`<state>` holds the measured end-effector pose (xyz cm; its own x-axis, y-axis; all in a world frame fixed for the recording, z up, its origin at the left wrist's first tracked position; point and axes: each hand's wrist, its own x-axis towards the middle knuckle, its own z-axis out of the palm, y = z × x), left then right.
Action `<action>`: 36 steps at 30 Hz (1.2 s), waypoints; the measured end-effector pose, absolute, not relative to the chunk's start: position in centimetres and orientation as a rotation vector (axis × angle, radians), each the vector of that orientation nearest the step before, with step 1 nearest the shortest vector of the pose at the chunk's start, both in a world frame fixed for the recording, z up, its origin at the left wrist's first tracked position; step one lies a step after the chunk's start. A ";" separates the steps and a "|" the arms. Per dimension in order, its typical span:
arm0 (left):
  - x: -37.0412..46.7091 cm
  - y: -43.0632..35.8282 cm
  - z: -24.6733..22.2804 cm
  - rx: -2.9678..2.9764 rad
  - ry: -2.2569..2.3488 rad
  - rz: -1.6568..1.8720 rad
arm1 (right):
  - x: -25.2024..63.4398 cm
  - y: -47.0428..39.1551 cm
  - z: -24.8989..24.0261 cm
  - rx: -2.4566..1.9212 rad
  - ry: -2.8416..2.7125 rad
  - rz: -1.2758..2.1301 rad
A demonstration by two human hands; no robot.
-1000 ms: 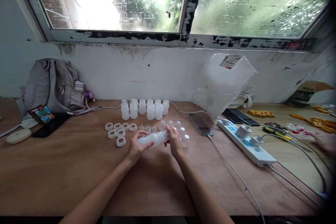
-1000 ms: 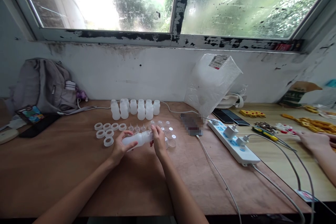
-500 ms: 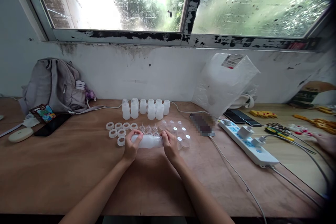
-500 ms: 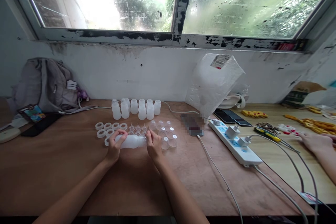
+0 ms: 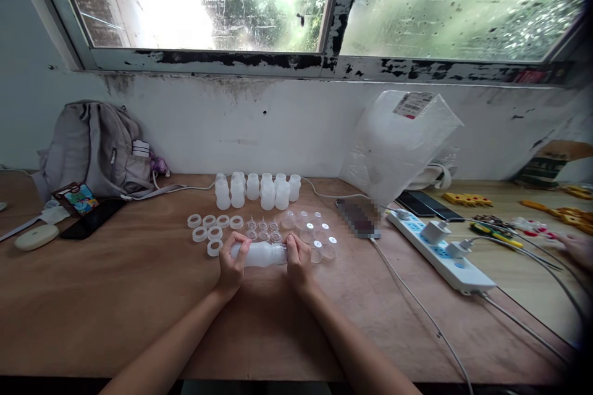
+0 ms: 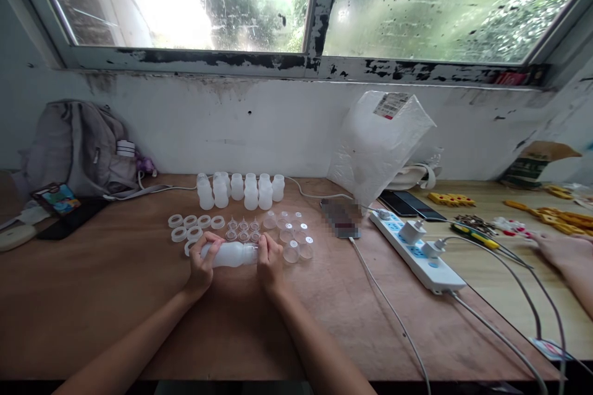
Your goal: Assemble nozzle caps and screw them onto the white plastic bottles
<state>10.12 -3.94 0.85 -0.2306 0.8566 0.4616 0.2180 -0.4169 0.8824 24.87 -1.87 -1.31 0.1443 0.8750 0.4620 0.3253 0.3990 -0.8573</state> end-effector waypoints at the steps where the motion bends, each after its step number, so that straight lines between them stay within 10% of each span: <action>1: 10.2 -4.1 0.9 1.538 1.285 1.691 | 24.9 -2.0 -1.3 -1.146 -1.430 0.555; 36: 10.2 -3.7 -0.3 1.622 1.241 1.694 | 24.0 -2.0 -2.7 -1.129 -1.343 0.594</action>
<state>10.23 -3.74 -0.33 -0.1796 0.8380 0.5153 0.2388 -0.4710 0.8492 23.96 -2.00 -2.66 0.1972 0.8726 0.4468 0.2564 0.3940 -0.8826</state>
